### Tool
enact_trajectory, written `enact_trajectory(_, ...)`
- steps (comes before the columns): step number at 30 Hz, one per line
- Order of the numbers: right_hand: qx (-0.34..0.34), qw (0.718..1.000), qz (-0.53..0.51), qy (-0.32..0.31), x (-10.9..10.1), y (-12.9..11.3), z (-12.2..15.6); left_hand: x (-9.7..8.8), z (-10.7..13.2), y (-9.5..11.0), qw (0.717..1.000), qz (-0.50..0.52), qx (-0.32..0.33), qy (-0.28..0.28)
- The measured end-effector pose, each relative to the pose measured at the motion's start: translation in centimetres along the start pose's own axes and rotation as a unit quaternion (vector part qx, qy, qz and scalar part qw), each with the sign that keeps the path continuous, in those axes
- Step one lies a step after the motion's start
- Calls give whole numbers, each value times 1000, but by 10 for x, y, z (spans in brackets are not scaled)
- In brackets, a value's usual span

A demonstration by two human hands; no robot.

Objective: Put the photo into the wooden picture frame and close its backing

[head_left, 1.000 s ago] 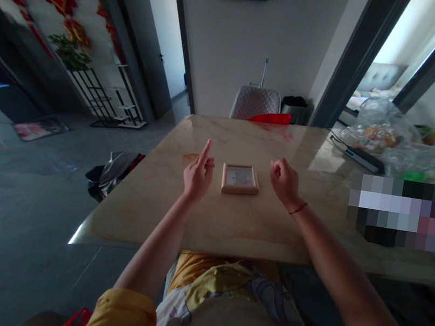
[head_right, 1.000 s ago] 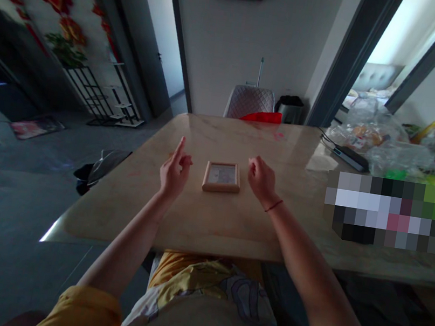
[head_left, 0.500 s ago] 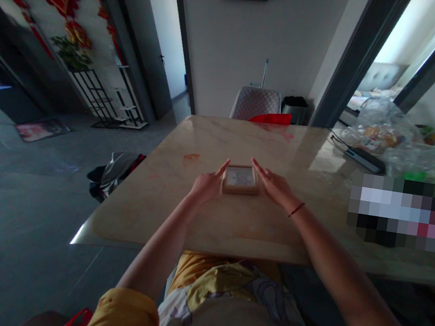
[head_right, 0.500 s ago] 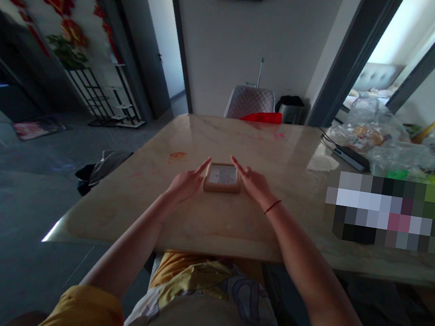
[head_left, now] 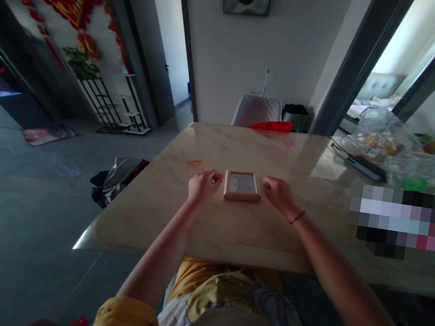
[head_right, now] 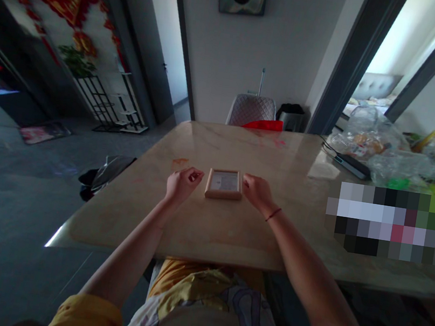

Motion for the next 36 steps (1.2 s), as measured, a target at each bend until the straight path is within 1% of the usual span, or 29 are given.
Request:
enact_trajectory(6, -11, 1000, -25, -16, 3, -1, 0, 3, 0, 1, 999, -17, -8, -30)
enact_trajectory(15, -9, 999, -29, -12, 5, 1, 1, 5, 1, 1, 999, -5, -21, -43)
enact_trajectory(21, -1, 999, -38, -32, 5, 2, 0, 6, 1, 2, 998, -16, -21, -48)
enact_trajectory(28, -2, 999, -38, -28, 8, 4, 0, 5, 1, 3, 997, -15, -24, -66)
enact_trajectory(33, -4, 999, -45, -18, 9, 6, -1, 5, 1, 3, 997, -12, -30, -67)
enact_trajectory(36, 16, 997, -70, -11, 13, 9, -3, 10, -1, 0, 998, 22, -22, -61)
Point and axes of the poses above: each hand's wrist, its own z-axis away from the middle knuckle, its own x-axis out of the palm, y = z × x, the point moved 2 cm from there along -z, towards the middle knuckle, and after that the axes turned 9 degrees about x, right-handed, at the moved point
